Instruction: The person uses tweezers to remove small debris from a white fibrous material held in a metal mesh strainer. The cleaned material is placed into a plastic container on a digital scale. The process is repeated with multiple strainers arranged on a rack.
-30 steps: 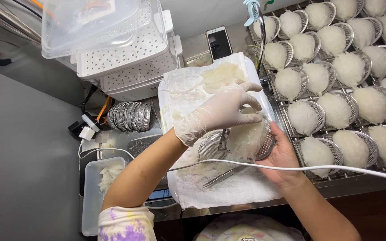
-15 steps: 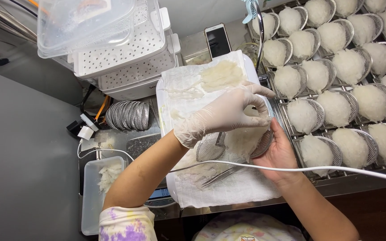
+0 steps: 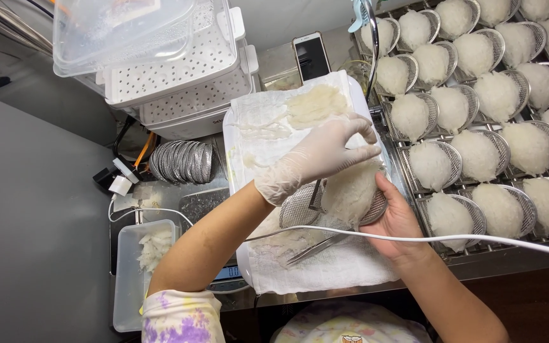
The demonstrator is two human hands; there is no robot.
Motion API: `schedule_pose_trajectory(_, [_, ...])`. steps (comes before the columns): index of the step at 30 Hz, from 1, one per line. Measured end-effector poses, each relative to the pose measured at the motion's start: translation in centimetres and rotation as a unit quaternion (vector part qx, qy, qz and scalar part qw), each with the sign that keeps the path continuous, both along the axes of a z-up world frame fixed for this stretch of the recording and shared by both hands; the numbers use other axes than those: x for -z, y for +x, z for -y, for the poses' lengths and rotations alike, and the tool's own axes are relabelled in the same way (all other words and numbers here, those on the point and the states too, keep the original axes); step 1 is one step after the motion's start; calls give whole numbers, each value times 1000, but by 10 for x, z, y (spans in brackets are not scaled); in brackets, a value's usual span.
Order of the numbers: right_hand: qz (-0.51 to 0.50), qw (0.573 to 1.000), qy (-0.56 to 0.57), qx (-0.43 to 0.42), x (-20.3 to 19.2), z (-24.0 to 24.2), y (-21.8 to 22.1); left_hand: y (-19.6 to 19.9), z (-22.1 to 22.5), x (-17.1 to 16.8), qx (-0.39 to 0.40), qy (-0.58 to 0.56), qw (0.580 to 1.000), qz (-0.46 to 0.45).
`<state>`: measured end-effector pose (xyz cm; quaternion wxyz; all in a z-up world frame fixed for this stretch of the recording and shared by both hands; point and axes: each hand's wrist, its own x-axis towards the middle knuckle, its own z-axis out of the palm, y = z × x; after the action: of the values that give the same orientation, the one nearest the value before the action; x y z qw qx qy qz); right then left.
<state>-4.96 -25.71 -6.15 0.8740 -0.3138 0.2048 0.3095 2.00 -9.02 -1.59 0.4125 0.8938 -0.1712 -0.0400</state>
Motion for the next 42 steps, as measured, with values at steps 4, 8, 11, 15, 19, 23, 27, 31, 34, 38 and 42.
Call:
schedule_pose_trajectory(4, [3,1000,10,14,-2,1,4,-50,-18,-81,-4,-40,997,66])
schedule_pose_trajectory(8, [-48,998,-4,47,-27,-2,6,-141,-17,-129,-105,57,963,240])
schedule_pose_trajectory(11, [-52,997,-15,47,-20,3,9,-208,-11,-102,-159,140,918,335])
schedule_pose_trajectory(15, [-14,998,24,53,-5,12,-1,-249,20,-40,-166,136,933,290])
schedule_pose_trajectory(19, [-17,998,44,39,1,19,-10,-240,26,28,-201,171,943,205])
schedule_pose_trajectory(23, [-32,996,47,75,14,26,-21,-230,36,36,-211,214,920,252])
schedule_pose_trajectory(27, [-30,995,66,70,22,25,-38,-220,51,22,-222,88,930,279])
schedule_pose_trajectory(31, [-23,994,71,75,7,23,-44,-220,54,31,-253,103,925,264])
schedule_pose_trajectory(34, [-24,995,44,86,15,29,-41,-223,47,57,-243,257,920,170])
schedule_pose_trajectory(38, [14,994,30,103,10,27,-38,-218,46,75,-224,275,915,193])
schedule_pose_trajectory(42, [0,992,35,123,1,25,-44,-212,46,102,-196,327,909,167])
